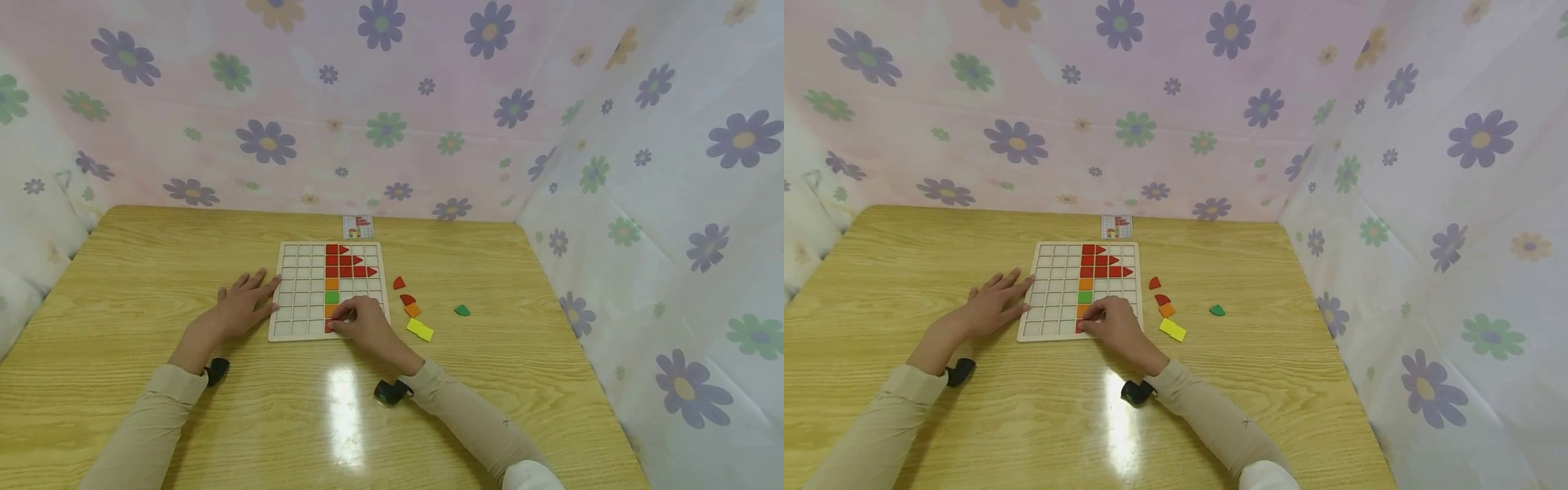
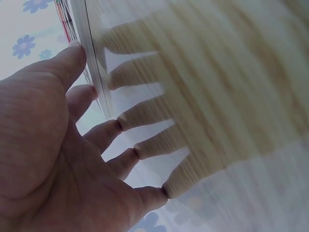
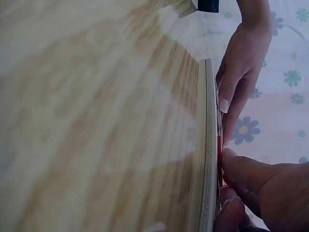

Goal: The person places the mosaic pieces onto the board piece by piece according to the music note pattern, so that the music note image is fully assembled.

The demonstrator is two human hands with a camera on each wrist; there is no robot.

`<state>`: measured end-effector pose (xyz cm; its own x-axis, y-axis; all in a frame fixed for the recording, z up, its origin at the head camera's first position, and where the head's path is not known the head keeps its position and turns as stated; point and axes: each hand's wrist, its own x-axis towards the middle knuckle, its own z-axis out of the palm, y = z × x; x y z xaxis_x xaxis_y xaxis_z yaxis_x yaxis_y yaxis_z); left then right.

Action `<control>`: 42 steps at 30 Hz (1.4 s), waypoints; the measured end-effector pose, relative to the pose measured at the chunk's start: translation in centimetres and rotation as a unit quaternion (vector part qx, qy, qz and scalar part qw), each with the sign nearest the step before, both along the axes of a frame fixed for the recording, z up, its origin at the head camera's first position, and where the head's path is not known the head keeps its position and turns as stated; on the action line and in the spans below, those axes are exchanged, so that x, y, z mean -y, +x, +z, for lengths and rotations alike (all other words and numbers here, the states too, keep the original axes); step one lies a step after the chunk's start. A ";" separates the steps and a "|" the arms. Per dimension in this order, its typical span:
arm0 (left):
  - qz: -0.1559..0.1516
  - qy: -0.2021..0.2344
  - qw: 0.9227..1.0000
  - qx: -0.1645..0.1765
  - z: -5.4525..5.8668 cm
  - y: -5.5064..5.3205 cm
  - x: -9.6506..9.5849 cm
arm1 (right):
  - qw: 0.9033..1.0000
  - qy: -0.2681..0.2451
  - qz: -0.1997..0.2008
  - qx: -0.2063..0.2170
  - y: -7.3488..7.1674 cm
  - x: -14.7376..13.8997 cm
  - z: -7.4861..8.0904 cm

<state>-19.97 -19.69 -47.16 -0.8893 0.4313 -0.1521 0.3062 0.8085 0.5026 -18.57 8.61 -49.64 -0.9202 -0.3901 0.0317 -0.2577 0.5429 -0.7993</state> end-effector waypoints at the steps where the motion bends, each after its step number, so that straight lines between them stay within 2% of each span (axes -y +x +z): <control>1: 0.000 0.000 1.000 0.000 0.0 0.0 0.0 | 1.000 0.000 -0.001 0.000 0.0 0.0 0.0; 10: -0.001 -0.004 1.000 -0.002 0.3 -0.1 -0.1 | 1.000 0.020 0.016 0.016 0.0 -0.3 0.4; 16: 0.001 -0.009 1.000 -0.002 0.3 -0.1 -0.1 | 0.999 0.030 0.013 0.010 0.1 -0.2 0.6; 34: -0.002 -0.002 1.000 0.000 0.1 -0.2 0.0 | 0.999 0.007 0.024 0.021 0.2 -0.5 0.4; 42: -0.001 -0.003 1.000 0.002 -0.2 -0.1 0.1 | 0.998 -0.037 0.049 0.020 0.0 -1.7 0.4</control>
<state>-20.04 -19.77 -47.32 -0.8878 0.4319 -0.1588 0.3053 0.8110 0.4991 -18.57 10.35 -49.22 -0.8785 -0.4770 0.0268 -0.2735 0.4561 -0.8469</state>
